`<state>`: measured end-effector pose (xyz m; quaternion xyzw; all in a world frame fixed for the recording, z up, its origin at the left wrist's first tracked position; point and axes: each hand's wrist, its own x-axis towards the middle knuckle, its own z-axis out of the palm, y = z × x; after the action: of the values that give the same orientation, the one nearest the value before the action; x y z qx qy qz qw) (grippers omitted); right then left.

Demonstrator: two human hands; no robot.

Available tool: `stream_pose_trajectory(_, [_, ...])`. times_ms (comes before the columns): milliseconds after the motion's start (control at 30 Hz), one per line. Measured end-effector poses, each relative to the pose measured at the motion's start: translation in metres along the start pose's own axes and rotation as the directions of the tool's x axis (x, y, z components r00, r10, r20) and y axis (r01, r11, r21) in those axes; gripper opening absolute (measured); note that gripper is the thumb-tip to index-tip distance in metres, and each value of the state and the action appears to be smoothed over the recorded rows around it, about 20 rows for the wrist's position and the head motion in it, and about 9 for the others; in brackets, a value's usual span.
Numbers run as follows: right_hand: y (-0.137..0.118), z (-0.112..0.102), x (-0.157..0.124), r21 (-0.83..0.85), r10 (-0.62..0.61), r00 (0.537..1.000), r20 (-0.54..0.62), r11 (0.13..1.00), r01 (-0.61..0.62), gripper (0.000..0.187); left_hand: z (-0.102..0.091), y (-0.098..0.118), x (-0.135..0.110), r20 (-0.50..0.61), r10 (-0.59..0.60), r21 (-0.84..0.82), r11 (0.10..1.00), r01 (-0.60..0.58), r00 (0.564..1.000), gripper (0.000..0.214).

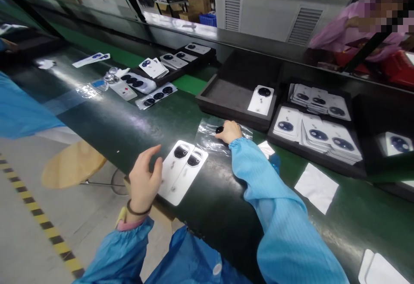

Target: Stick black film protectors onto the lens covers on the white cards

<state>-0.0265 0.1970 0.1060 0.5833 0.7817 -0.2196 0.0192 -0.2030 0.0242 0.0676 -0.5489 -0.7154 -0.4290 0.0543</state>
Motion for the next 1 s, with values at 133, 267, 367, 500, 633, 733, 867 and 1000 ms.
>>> stream_pose_trajectory(133, [0.004, -0.006, -0.002, 0.054, -0.02, 1.0, 0.016, 0.998, 0.019, 0.031, -0.001, 0.01, -0.003, -0.036, 0.021, -0.036, 0.999, -0.022, 0.999, 0.028])
stream_pose_trajectory(267, [0.006, -0.013, -0.005, 0.088, -0.03, 0.999, 0.035, 0.996, 0.027, 0.03, -0.002, 0.019, -0.007, -0.049, 0.014, -0.08, 0.997, -0.018, 0.999, 0.028])
stream_pose_trajectory(367, [0.007, -0.016, -0.006, 0.105, -0.05, 0.998, 0.045, 0.993, 0.045, 0.028, -0.005, 0.024, -0.009, -0.048, -0.018, -0.121, 0.993, 0.012, 0.999, 0.027])
stream_pose_trajectory(500, [0.007, -0.019, -0.013, 0.129, -0.129, 0.992, 0.001, 0.983, 0.127, 0.025, -0.011, 0.03, -0.011, -0.024, -0.102, -0.198, 0.975, 0.096, 0.994, 0.026])
stream_pose_trajectory(633, [0.01, -0.022, -0.045, 0.155, -0.278, 0.952, -0.129, 0.942, 0.296, 0.041, -0.016, 0.042, -0.011, 0.095, -0.208, -0.312, 0.922, 0.227, 0.974, 0.023])
stream_pose_trajectory(733, [0.023, -0.019, -0.088, 0.183, -0.374, 0.91, -0.181, 0.896, 0.404, 0.07, -0.012, 0.06, -0.012, 0.29, -0.221, -0.408, 0.851, 0.329, 0.931, 0.021])
stream_pose_trajectory(867, [0.051, -0.01, -0.145, 0.148, -0.607, 0.724, -0.328, 0.724, 0.674, 0.073, 0.001, 0.091, -0.016, 0.546, -0.128, -0.509, 0.734, 0.449, 0.828, 0.023])
stream_pose_trajectory(1000, [0.07, -0.005, -0.178, 0.012, -0.643, 0.685, -0.342, 0.726, 0.687, 0.073, 0.013, 0.115, -0.023, 0.686, -0.023, -0.542, 0.65, 0.533, 0.727, 0.021])
